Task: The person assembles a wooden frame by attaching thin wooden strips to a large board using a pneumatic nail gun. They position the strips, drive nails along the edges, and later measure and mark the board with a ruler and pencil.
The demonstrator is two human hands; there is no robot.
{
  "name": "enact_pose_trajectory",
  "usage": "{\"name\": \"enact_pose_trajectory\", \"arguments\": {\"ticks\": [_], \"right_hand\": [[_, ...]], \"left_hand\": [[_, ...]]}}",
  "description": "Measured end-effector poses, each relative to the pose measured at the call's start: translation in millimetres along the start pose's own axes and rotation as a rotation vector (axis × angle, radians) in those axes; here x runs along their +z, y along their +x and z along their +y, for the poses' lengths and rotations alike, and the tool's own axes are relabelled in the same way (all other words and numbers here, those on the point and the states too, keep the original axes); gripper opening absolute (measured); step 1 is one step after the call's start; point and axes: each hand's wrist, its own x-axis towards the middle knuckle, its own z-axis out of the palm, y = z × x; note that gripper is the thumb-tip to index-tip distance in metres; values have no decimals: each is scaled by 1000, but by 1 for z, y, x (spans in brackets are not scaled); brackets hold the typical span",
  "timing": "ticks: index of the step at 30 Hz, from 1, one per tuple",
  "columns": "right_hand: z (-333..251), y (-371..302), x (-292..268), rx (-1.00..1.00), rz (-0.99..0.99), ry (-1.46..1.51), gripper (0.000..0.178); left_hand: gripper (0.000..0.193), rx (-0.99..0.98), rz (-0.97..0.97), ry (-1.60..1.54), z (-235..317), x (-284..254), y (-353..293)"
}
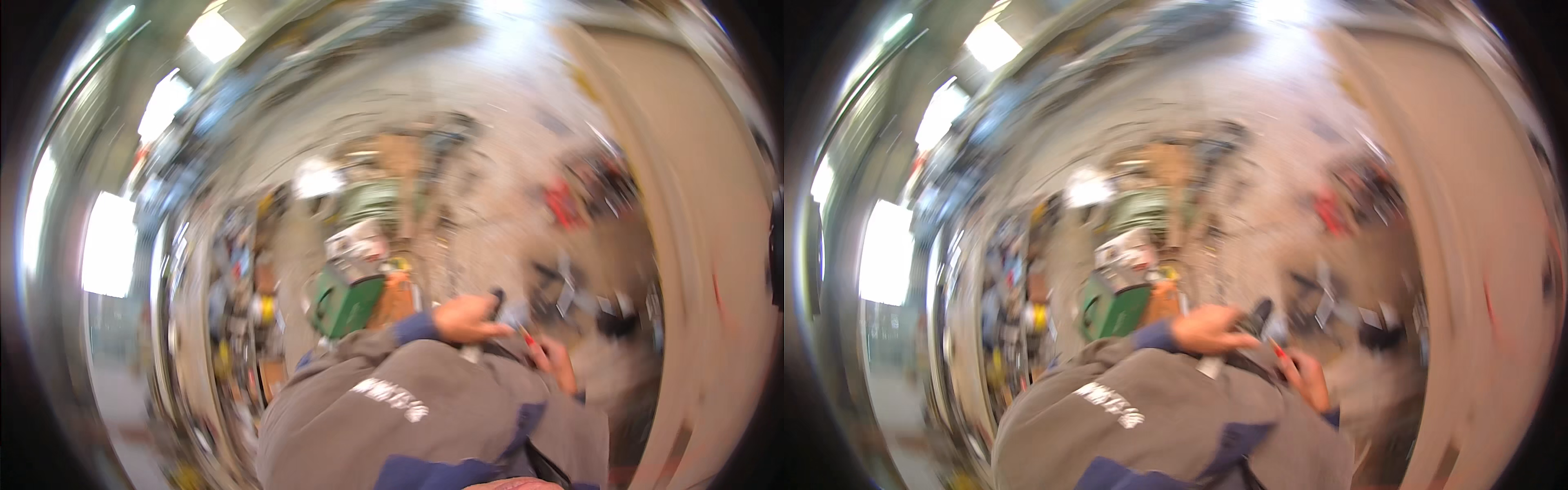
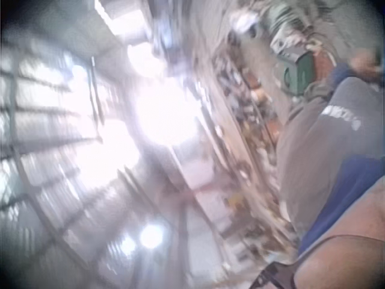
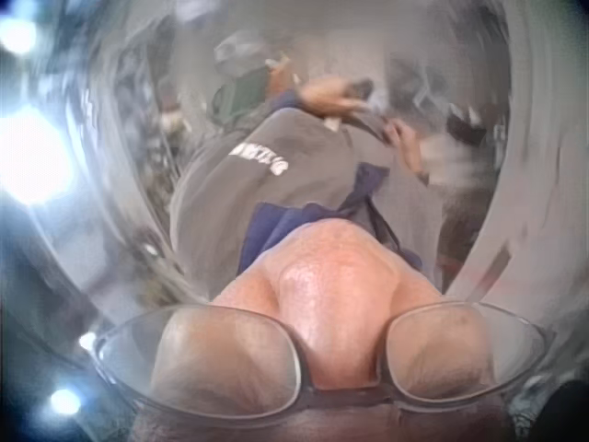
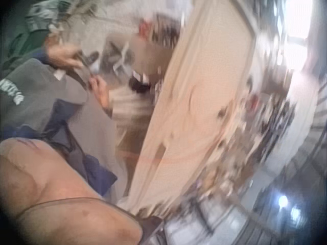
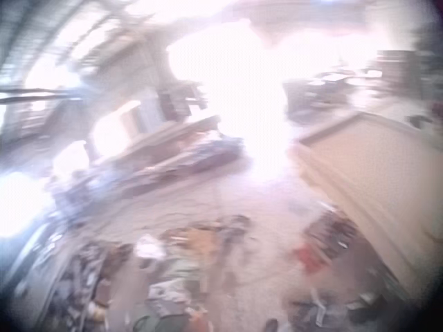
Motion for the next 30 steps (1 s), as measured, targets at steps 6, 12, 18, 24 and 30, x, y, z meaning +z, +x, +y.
{"name": "enact_pose_trajectory", "arguments": {"ticks": [6, 12, 18, 24, 30], "right_hand": [[0, -44, -2, 23, 469, -40, 23], [-22, -98, 8, 183, 989, 178, 17], [-21, -155, 2, -41, 1739, 287, 19], [-7, -232, 15, -166, 2099, 297, 28], [27, -225, 37, 28, 2009, 446, 25]], "left_hand": [[54, 32, -310, -212, 3, 8, 43], [30, 116, -678, -571, 82, 15, 109], [20, 191, -778, -655, 149, 49, 156], [28, 459, -626, -724, 230, 88, 213], [33, 480, -460, -587, 266, 116, 237]]}}
